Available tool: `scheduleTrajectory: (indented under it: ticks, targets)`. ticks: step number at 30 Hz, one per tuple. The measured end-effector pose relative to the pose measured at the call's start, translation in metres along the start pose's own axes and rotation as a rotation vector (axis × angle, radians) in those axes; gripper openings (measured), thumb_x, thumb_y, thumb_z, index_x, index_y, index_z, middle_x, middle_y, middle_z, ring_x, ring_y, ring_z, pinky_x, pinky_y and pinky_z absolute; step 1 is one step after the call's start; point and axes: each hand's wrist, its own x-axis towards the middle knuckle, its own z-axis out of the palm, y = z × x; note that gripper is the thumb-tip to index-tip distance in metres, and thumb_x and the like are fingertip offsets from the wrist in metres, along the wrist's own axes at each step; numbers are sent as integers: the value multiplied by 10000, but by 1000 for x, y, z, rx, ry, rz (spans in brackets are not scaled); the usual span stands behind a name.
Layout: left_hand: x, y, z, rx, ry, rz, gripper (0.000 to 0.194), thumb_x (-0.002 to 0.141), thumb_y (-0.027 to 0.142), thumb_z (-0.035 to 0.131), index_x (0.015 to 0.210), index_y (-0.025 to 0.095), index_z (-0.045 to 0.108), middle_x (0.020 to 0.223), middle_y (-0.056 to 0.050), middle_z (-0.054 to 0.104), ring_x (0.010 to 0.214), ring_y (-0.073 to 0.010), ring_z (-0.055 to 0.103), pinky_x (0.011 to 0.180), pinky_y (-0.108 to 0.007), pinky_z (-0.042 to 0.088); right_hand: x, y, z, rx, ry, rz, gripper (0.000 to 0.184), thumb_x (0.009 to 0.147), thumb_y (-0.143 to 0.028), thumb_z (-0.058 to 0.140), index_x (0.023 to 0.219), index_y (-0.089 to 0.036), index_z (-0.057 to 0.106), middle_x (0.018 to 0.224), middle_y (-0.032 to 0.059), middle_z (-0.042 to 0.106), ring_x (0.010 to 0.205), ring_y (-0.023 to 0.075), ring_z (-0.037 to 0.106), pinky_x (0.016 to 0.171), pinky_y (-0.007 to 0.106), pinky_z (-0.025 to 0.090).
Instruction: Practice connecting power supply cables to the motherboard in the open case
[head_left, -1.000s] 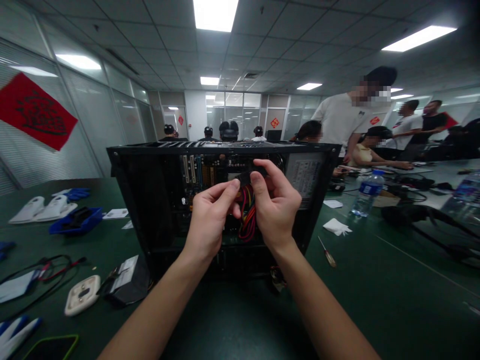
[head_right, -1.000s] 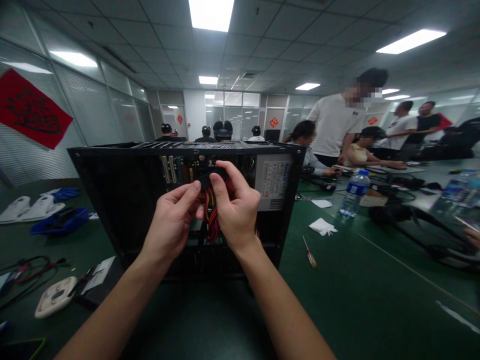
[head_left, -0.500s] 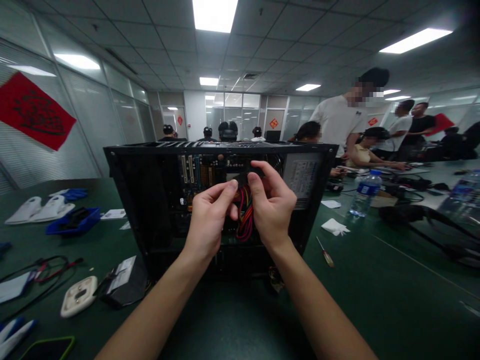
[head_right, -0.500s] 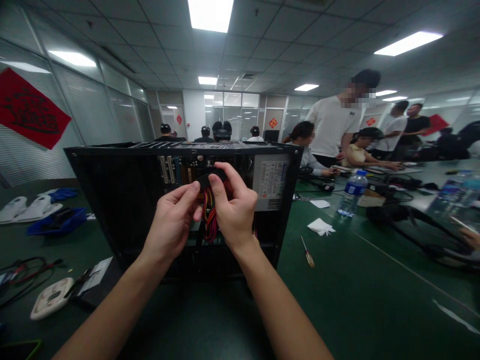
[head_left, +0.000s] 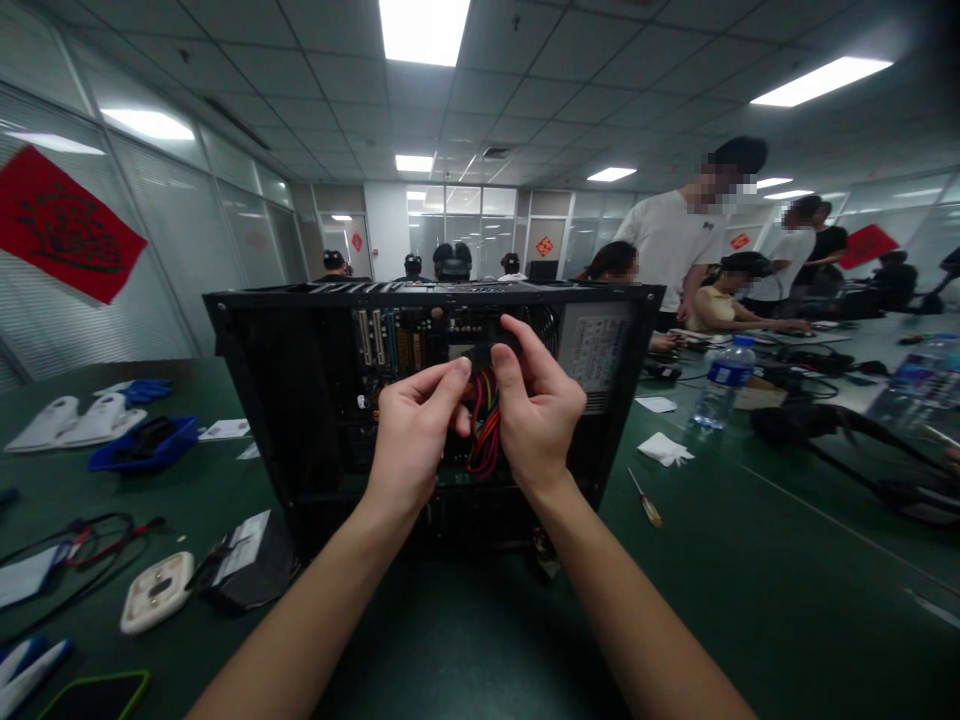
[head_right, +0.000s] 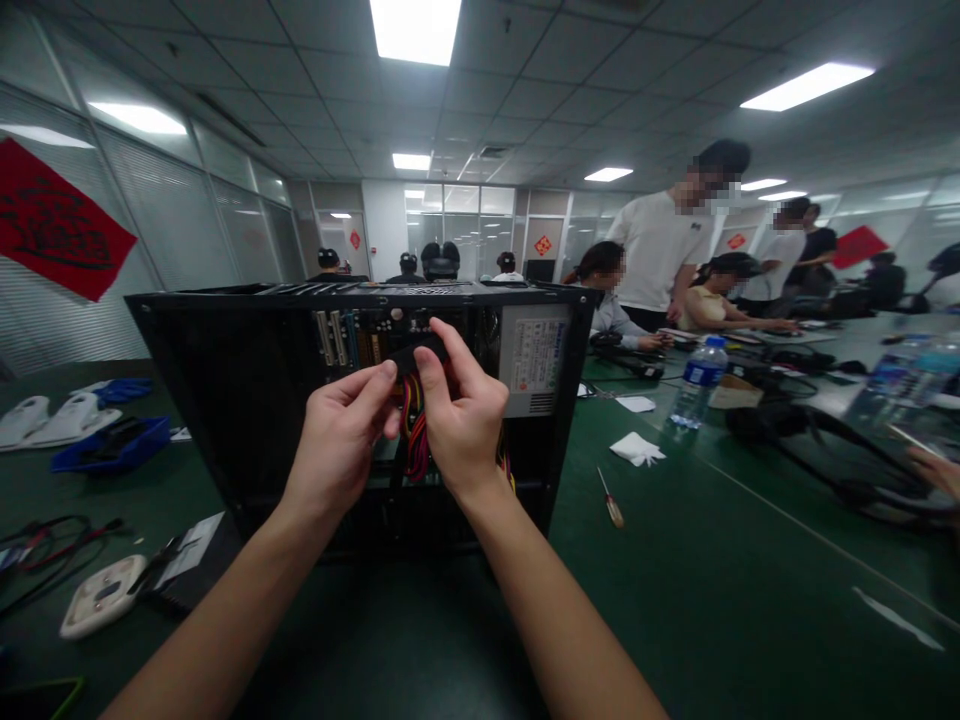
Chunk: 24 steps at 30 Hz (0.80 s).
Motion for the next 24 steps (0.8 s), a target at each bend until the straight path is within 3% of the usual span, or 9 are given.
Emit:
scheduleTrajectory:
  ticks: [6,17,24]
  targets:
    - [-1,1,1,15,8,-23,350,741,491,780,709,155,688,531,39,522,428,-57,426,441,-192,358,-3,1,-2,33,-37,43,432,951,-430,553,1294,-188,658,724,9,642,581,144,561,551,276,491]
    - [0,6,-2,141,1,16,303,783,434,743,699,145,703,488,38,512,439,-71,432,449,-193,345,-6,5,0,-42,-15,-75,413,953,-410,556,1269,-173,672,814,46,702,587,152,597,598,294,528]
    - [-1,7,-3,137,15,26,295,746,421,781,667,146,710,505,35,535,454,-72,446,451,-192,358,-9,-1,3,0,-21,-36,380,946,-413,558,1231,-190,675,796,39,683,598,162,593,587,305,525]
